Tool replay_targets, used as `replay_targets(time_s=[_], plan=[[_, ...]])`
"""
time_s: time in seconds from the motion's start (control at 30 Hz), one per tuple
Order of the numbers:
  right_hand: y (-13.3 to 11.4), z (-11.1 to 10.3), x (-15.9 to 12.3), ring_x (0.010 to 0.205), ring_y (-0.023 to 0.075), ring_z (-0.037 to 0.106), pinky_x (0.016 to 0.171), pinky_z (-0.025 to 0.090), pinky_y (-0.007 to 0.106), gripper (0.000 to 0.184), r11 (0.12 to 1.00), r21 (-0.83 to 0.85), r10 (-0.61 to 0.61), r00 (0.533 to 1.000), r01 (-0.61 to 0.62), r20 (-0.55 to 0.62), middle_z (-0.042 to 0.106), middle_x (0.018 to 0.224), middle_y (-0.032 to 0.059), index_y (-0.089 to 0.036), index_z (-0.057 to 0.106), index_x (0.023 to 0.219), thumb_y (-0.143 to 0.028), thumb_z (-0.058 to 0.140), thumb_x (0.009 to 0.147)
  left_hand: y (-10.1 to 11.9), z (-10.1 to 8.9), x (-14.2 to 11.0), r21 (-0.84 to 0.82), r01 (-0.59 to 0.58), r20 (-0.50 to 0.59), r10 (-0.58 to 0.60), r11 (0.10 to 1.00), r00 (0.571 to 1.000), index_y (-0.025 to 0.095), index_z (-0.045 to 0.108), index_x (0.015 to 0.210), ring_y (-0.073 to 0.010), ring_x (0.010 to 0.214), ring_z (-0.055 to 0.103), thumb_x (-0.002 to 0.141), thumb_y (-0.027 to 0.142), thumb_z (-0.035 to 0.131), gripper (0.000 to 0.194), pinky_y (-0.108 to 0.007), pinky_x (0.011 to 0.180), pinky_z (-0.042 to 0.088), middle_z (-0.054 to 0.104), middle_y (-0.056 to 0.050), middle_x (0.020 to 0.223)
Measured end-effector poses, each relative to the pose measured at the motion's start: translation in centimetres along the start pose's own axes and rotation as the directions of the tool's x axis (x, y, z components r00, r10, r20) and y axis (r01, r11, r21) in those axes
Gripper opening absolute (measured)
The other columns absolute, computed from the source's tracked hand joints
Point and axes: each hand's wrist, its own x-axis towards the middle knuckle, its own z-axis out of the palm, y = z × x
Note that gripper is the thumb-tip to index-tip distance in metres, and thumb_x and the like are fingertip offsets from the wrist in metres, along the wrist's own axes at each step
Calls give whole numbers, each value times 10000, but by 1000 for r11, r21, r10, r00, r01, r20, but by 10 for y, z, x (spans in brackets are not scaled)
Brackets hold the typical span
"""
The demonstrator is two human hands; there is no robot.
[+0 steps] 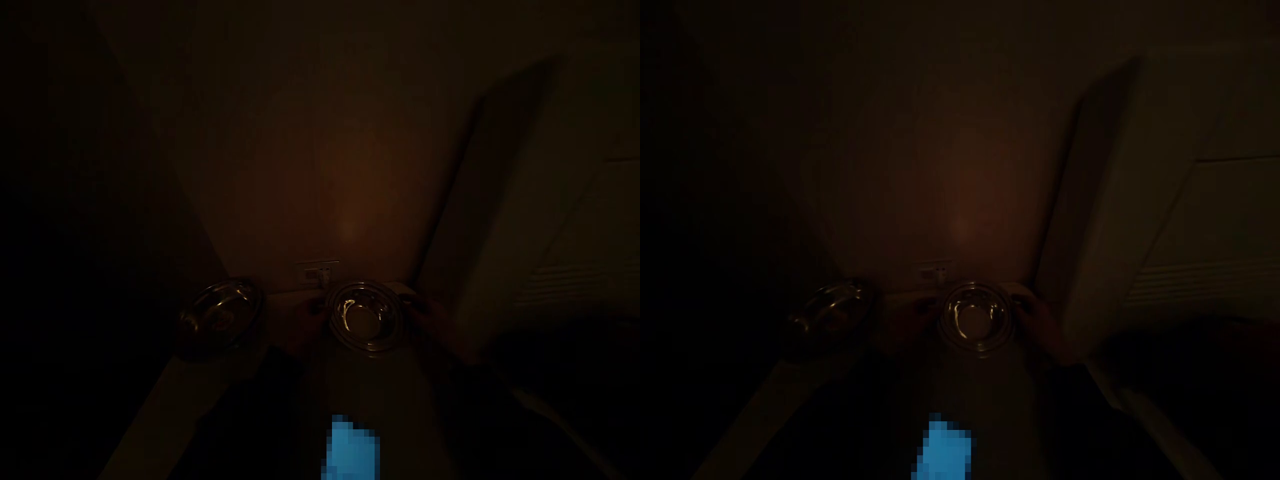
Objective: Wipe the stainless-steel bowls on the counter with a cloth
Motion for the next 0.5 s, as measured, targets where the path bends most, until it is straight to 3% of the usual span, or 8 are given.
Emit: replay_targets(time_s=[0.17, 0.5], plan=[[16, -3, 10, 897, 266, 674, 804, 529, 397, 345, 996, 52, 74, 995, -71, -63, 733, 921, 99, -153, 720, 976, -393, 573, 775, 6, 21, 14, 14, -25, -11, 25, 1000, 1000, 92, 685, 965, -235, 931, 673, 724, 193, 663, 262, -332, 808, 523, 715, -139, 1028], [28, -2, 14, 953, 260, 658, 846, 504, 390, 389, 982, 128, 156, 978, -138, -141, 712, 1028, 120, -132, 701, 1024, -388, 581, 756, 11, 35, 22, 49, -54, -30, 55, 997, 998, 83, 695, 955, -266, 987, 658, 727, 227, 660, 272, -358, 852, 504, 698, -165, 1069]])
